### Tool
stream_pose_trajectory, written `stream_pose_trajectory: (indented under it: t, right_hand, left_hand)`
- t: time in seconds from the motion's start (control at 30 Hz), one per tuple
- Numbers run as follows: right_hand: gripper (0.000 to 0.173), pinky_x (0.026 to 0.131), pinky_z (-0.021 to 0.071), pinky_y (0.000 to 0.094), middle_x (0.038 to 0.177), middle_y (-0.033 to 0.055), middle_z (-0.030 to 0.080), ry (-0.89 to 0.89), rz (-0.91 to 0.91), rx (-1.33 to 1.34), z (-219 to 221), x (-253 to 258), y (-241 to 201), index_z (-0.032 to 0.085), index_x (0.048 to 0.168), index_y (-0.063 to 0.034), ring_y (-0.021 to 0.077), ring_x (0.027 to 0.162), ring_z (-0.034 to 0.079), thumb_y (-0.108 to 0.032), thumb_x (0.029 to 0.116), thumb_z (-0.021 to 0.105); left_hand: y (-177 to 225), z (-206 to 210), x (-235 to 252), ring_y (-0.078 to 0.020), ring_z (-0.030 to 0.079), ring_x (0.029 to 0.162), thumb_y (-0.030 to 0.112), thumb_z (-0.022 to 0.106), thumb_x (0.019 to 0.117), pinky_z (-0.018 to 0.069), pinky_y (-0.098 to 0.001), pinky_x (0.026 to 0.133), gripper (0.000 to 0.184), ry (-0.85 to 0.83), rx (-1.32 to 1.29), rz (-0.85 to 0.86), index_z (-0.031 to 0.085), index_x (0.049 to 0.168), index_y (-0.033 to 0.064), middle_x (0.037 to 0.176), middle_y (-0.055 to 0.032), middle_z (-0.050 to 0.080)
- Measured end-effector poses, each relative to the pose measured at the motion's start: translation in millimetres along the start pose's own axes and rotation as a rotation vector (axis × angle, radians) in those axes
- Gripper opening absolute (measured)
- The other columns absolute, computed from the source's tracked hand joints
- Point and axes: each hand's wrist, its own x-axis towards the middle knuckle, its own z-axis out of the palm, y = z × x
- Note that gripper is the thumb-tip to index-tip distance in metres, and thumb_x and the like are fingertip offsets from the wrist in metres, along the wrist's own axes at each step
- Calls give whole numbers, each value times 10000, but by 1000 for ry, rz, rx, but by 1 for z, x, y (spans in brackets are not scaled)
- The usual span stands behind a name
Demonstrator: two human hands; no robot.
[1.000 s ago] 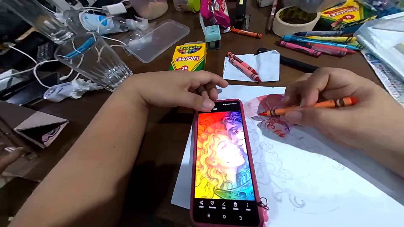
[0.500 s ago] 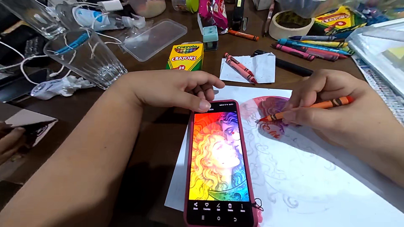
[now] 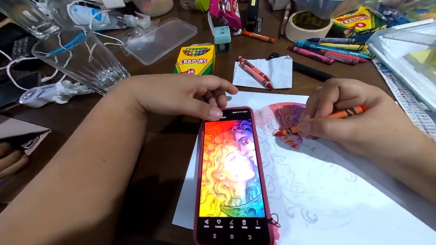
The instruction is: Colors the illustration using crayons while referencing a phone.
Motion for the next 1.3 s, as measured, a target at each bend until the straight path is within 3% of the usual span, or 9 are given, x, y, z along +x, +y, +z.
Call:
stream_pose_trajectory:
  t: [0.2,0.33,0.5,0.63,0.8,1.2,1.3]
  right_hand:
    - [231,530,516,131,749,-115,620,4,5,-31,1,0,-1,569,751,-236,-21,629,593,-85,763,743]
    - [238,533,555,160,724,-102,629,19,-4,20,0,1,0,565,772,-222,1,612,616,-57,777,736]
    - [224,527,513,133,741,-115,620,6,-3,-53,0,0,-2,568,742,-235,-18,628,594,-85,759,734]
    - [240,525,551,158,718,-108,623,22,12,-24,1,0,-2,555,766,-227,-6,605,612,-70,771,737]
    - [237,524,503,121,732,-127,615,13,19,-58,1,0,-3,559,746,-243,-31,621,587,-91,759,741]
    - [236,539,553,158,717,-117,622,36,-7,-36,1,0,-2,558,774,-227,-8,613,612,-68,771,732]
    - [225,529,523,142,723,-119,603,12,-4,-52,1,0,-3,555,750,-237,-16,619,591,-89,768,725]
  left_hand:
    - [0,0,0,-2,631,946,473,606,921,539,-150,780,655,-8,4,7,485,1448,103,1091,76,654]
    - [0,0,0,-7,630,949,483,614,911,535,-147,771,672,4,4,11,491,1449,99,1075,76,655]
    - [0,0,0,-6,630,966,538,605,904,539,-158,789,702,5,8,-1,493,1453,115,1099,80,657]
    - [0,0,0,-14,631,972,533,604,906,542,-160,784,693,2,12,1,492,1448,115,1099,76,654]
    - [-1,-1,-1,-14,632,985,526,596,920,545,-171,806,679,0,23,4,491,1454,121,1109,76,659]
    - [-1,0,-1,-17,637,981,517,611,917,550,-169,798,680,0,-6,4,491,1453,116,1108,66,653]
    - [-1,-1,-1,-20,634,989,527,609,916,549,-173,808,683,-3,6,4,492,1451,120,1112,69,652]
